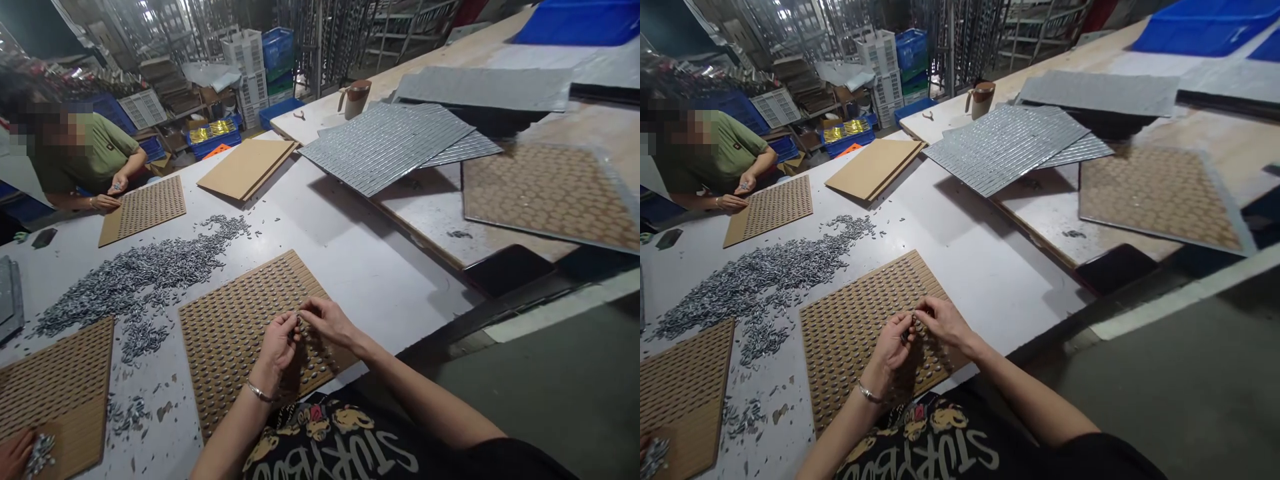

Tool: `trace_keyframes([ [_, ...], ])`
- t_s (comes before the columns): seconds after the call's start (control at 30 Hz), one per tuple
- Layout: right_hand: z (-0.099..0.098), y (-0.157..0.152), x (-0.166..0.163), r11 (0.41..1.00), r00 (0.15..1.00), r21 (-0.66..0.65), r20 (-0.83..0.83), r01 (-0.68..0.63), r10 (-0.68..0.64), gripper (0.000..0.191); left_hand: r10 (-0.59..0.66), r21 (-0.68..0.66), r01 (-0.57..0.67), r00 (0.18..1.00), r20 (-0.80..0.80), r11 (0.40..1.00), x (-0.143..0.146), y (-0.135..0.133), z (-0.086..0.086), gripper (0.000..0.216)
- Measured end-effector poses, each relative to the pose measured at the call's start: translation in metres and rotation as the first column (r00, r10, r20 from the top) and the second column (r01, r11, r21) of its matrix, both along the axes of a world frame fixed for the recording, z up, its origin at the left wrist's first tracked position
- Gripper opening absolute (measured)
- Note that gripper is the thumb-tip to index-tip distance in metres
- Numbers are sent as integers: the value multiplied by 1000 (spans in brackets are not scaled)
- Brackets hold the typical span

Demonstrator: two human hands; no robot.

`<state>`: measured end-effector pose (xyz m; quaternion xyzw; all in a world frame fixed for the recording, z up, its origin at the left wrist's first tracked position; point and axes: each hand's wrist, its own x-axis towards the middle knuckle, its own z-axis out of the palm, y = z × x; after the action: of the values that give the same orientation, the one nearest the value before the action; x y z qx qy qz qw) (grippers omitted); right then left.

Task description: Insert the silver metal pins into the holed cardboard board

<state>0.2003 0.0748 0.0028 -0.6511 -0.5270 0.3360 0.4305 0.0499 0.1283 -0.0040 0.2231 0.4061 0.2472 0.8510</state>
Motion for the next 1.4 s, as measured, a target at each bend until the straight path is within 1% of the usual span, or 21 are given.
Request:
trace_keyframes([
  [0.1,3,-16,-9,999,998,49,-59,-8,11,14,-54,-10,54,999,-4,998,4,-6,1,40],
  [0.2,-1,-23,-2,999,999,32,-27,24,-23,16,-99,-15,98,995,-18,995,7,-11,1,37],
  [0.27,-6,-22,8,996,995,-8,33,89,-89,18,-97,-12,96,995,-33,995,7,-13,1,35],
  [0.33,-11,-16,18,979,975,-49,117,197,-190,22,-79,-11,78,996,-45,997,7,-12,2,32],
  [0.4,-16,-9,23,965,954,-78,191,250,-231,24,-71,-15,70,996,-55,997,6,-11,4,29],
  [0.53,-23,5,20,966,935,-145,315,214,-160,24,-57,-21,55,993,-102,998,3,-7,8,26],
  [0.67,-29,13,13,940,879,-207,450,273,-156,20,-38,-13,36,991,-127,999,-1,-5,7,26],
  [0.73,-32,15,12,926,864,-223,476,303,-168,12,-37,6,38,992,-120,999,-2,-3,5,29],
  [0.77,-32,16,13,920,860,-226,477,320,-182,8,-36,13,38,993,-115,999,-3,-3,4,31],
  [0.83,-31,15,14,914,868,-213,443,347,-226,12,-34,20,36,994,-106,999,-3,-3,4,35],
  [0.9,-26,10,13,928,893,-147,358,342,-272,13,-38,21,40,995,-96,999,-2,-4,4,38],
  [0.93,-22,6,12,946,916,-101,298,308,-267,10,-43,21,45,995,-88,999,-2,-5,5,39],
  [1.0,-12,-6,6,982,969,-17,168,188,-182,9,-62,20,63,996,-70,998,0,-7,6,40],
  [1.07,-2,-19,-1,998,996,22,56,63,-64,11,-92,14,93,994,-55,996,2,-11,6,40],
  [1.1,2,-25,-4,999,999,26,13,32,-32,12,-111,9,112,993,-49,994,4,-12,6,40],
  [1.2,4,-34,-5,999,997,-3,-64,43,-44,16,-170,2,170,985,-8,985,8,-16,6,37],
  [1.27,-1,-32,2,997,995,-43,-72,63,-66,17,-175,3,175,984,16,985,10,-17,5,34],
  [1.3,-5,-29,7,995,995,-62,-47,81,-84,16,-158,0,158,987,17,987,10,-17,5,32],
  [1.4,-17,-18,20,982,983,-96,102,165,-155,15,-89,-12,89,996,-25,996,9,-14,5,28],
])
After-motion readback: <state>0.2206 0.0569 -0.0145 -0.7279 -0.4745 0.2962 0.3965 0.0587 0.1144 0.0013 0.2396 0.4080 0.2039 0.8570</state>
